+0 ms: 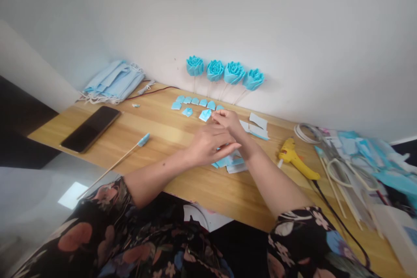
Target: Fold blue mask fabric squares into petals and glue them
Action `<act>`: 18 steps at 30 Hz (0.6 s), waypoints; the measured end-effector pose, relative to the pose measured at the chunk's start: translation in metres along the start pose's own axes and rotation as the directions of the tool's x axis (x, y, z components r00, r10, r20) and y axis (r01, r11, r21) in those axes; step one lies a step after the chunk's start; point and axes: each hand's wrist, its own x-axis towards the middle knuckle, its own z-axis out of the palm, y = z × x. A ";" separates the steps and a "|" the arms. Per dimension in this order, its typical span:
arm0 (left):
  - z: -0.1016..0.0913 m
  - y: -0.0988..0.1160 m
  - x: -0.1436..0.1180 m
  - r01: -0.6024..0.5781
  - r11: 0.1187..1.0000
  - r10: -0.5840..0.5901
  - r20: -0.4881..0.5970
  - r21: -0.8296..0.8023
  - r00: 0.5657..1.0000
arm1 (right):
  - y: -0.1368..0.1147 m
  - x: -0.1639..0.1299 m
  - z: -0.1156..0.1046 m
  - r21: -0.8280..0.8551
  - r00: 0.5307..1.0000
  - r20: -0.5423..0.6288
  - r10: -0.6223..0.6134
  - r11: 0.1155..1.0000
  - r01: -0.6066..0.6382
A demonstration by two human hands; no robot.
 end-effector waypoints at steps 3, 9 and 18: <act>-0.001 0.001 0.000 -0.006 0.998 0.005 -0.010 -0.062 1.000 | 0.001 0.018 0.018 -0.034 0.996 -0.015 0.088 0.995 -0.089; -0.003 0.006 0.001 -0.035 0.990 0.033 -0.021 -0.136 0.999 | 0.010 0.052 0.037 -0.027 0.982 -0.117 0.149 0.988 -0.153; 0.002 0.001 -0.001 -0.175 0.968 0.172 0.031 0.181 0.985 | 0.014 0.061 0.032 -0.416 0.987 -0.148 -0.067 0.910 -0.001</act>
